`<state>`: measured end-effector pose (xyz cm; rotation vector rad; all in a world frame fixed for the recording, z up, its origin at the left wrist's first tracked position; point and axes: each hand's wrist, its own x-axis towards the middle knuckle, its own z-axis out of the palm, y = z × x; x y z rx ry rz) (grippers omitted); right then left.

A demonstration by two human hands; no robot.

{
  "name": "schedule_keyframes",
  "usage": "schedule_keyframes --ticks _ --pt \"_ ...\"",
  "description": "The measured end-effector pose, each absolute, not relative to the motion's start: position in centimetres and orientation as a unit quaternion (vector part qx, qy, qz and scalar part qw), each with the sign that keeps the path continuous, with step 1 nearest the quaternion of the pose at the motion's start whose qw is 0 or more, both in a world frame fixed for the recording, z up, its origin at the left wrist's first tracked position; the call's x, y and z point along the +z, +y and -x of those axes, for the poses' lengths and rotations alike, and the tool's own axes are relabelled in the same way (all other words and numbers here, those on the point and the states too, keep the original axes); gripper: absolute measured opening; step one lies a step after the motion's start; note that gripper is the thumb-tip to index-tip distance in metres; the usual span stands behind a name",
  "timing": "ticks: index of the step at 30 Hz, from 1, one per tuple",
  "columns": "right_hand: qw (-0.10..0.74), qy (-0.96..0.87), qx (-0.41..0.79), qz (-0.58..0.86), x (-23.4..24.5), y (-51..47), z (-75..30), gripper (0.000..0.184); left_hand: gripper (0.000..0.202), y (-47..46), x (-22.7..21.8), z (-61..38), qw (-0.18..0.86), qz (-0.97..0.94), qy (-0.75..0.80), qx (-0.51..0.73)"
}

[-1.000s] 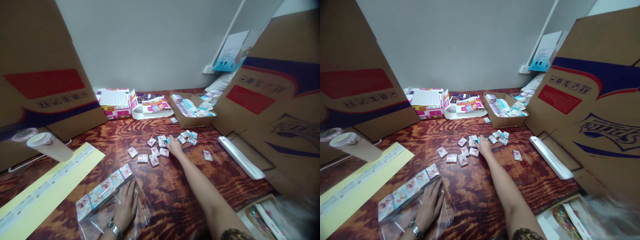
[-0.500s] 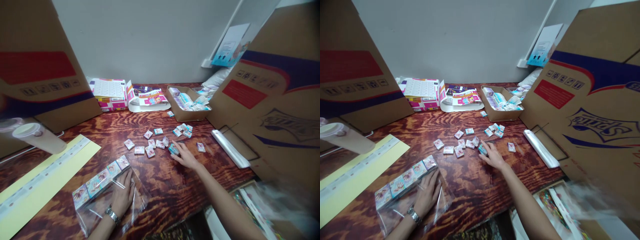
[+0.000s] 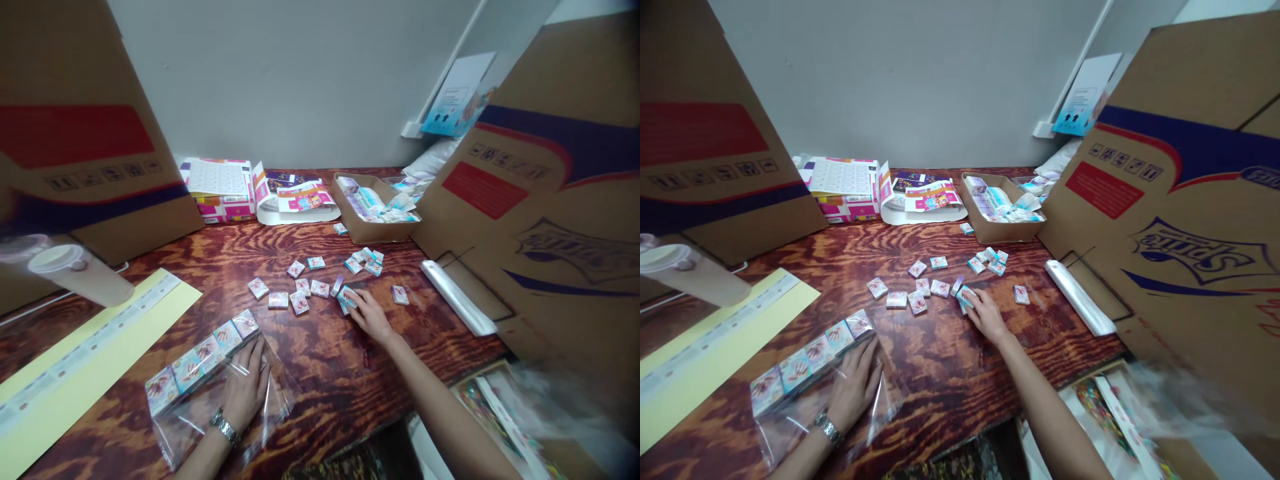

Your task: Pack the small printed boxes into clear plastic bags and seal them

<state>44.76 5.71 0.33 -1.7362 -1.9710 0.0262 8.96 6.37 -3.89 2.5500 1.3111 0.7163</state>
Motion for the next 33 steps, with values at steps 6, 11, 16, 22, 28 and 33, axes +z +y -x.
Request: schedule_keyframes --ticks 6,11,16,22,28,33 --pt "0.308 -0.598 -0.083 0.735 -0.4 5.1 -42.7 0.037 0.058 6.2 -3.9 -9.1 0.096 -0.854 0.454 0.237" --pt "0.241 -0.561 -0.103 0.785 -2.7 5.2 -40.6 0.043 0.064 6.3 -3.2 -9.4 0.121 -0.842 0.467 0.242" --pt "0.232 -0.556 -0.077 0.794 -3.0 5.2 -40.4 0.046 0.064 6.0 -2.2 -9.3 0.173 -0.836 0.459 0.246" --pt "0.331 -0.628 -0.017 0.704 3.8 1.5 -35.9 0.05 0.057 3.2 -0.2 -6.3 0.185 -0.833 0.475 0.215" --pt "0.246 -0.824 0.143 0.49 10.0 -4.3 -26.3 0.055 0.067 1.9 2.1 -3.5 0.172 -0.835 0.478 0.21" --pt "0.179 -0.841 0.092 0.503 6.4 -3.8 -21.0 0.048 0.071 2.5 3.2 -3.1 0.178 -0.831 0.47 0.24"
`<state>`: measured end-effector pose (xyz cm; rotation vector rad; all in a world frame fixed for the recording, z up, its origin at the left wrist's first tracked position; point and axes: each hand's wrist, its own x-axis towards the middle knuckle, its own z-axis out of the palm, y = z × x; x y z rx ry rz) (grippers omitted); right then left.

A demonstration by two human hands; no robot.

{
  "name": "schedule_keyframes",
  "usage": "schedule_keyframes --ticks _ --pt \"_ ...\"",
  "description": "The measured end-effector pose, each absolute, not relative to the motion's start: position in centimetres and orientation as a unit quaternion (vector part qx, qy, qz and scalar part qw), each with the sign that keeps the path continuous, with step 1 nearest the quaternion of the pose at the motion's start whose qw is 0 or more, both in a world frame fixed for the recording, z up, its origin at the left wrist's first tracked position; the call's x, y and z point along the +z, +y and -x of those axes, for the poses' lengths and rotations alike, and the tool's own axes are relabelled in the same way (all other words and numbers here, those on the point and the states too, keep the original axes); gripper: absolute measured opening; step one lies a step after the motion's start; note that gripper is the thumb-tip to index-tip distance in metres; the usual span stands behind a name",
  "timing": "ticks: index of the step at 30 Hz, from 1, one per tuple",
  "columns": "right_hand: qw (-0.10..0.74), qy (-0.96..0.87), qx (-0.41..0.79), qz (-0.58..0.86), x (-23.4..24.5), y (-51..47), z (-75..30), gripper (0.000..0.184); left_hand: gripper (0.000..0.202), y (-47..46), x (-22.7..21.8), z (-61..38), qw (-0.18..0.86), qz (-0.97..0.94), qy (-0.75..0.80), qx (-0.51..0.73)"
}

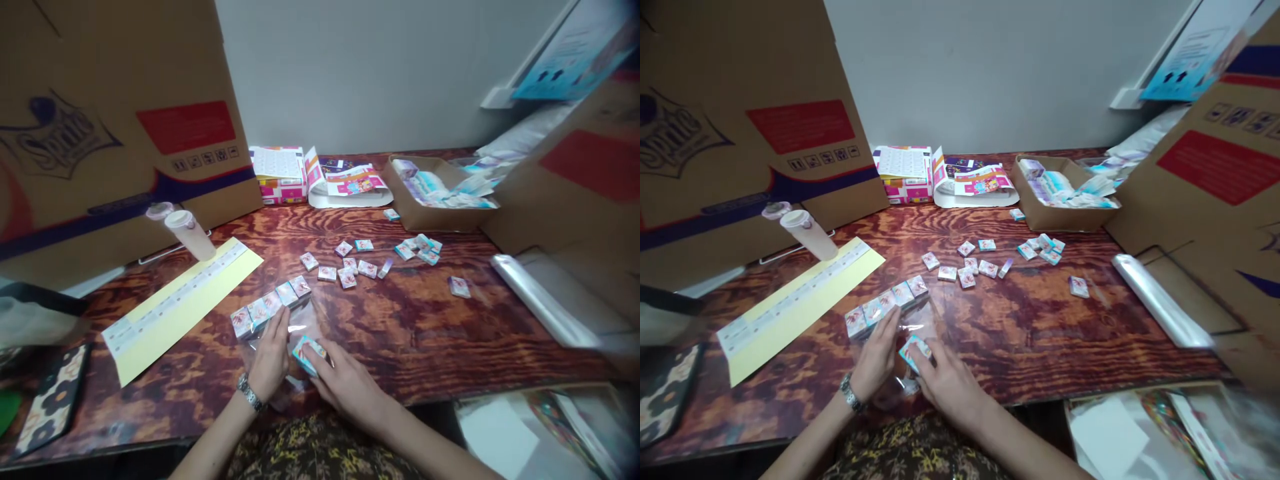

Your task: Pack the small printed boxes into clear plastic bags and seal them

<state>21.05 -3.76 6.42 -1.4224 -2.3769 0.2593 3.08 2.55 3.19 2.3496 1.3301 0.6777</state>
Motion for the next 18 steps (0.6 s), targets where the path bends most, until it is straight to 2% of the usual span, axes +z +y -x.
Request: schedule_keyframes --ticks 5,12,15,18 --pt "0.162 -0.811 -0.005 0.563 1.7 -0.5 -19.4 0.052 0.065 2.4 2.9 -3.8 0.189 -0.824 0.47 0.252" --pt "0.201 -0.773 -0.011 0.601 -0.4 1.1 -20.2 0.056 0.051 1.5 2.4 -5.3 0.208 -0.811 0.494 0.233" --pt "0.204 -0.791 -0.027 0.576 0.3 -1.0 -21.1 0.051 0.048 1.3 2.0 -5.7 0.208 -0.81 0.499 0.229" --pt "0.206 -0.834 -0.014 0.512 1.1 -3.3 -21.5 0.035 0.048 1.4 1.4 -6.0 0.208 -0.811 0.493 0.235"
